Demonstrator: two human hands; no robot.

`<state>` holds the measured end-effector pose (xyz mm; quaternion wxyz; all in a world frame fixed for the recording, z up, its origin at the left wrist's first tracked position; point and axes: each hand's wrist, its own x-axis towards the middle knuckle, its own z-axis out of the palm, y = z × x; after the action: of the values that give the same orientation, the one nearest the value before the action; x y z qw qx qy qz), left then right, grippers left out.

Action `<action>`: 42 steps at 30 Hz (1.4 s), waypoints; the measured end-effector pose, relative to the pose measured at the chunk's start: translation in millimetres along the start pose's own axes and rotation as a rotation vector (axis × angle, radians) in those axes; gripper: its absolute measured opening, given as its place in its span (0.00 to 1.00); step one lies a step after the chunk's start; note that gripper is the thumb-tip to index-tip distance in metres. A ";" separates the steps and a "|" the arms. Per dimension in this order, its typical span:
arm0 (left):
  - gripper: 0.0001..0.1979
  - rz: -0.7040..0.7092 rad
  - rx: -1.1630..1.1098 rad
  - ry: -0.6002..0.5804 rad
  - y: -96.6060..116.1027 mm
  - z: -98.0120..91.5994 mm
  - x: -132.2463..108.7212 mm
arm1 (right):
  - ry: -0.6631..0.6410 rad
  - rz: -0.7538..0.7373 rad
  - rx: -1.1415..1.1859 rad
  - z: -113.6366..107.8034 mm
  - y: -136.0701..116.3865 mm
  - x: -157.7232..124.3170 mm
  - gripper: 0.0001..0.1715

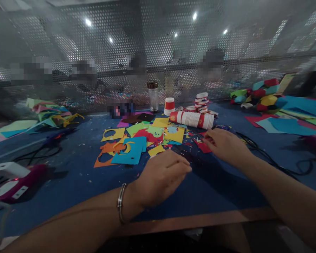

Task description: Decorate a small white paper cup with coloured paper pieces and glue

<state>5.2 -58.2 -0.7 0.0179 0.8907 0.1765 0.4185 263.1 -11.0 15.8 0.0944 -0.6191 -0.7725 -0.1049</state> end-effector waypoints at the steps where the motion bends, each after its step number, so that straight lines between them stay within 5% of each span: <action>1: 0.07 0.044 0.023 -0.023 1.9 2.9 -0.2 | -0.007 -0.002 -0.017 1.1 3.0 3.5 0.14; 6: 0.09 0.153 0.142 -0.244 5.3 16.1 -4.0 | -0.054 -0.001 -0.034 8.4 4.7 18.9 0.12; 10: 0.06 0.091 0.181 -0.491 9.0 20.8 -9.6 | -0.072 -0.015 0.022 6.8 3.8 23.5 0.18; 14: 0.07 0.027 0.133 -0.589 16.4 13.8 -10.2 | -0.076 0.002 0.159 -7.0 7.0 12.4 0.21; 22: 0.12 0.060 0.071 -0.611 23.3 3.4 -9.0 | -0.232 0.438 1.304 -27.0 -4.5 -50.3 0.11; 26: 0.16 0.069 0.102 -0.542 23.8 9.2 -16.5 | -0.305 0.504 1.529 -22.7 -12.5 -68.9 0.15; 30: 0.17 0.051 0.164 -0.504 25.7 13.9 -22.6 | -0.236 0.376 1.341 -19.9 -19.2 -73.9 0.15; 35: 0.18 0.011 0.208 -0.475 30.3 11.9 -22.5 | 0.061 0.323 0.903 -16.3 -34.6 -84.5 0.12; 42: 0.20 0.040 0.220 -0.394 28.8 21.3 -27.0 | 0.008 0.149 0.707 -11.6 -48.0 -95.1 0.07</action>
<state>14.0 -91.6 -29.3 -0.0538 0.9551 0.1966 0.2151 237.0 -113.5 -1.4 0.3131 -0.6025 -0.7133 0.1736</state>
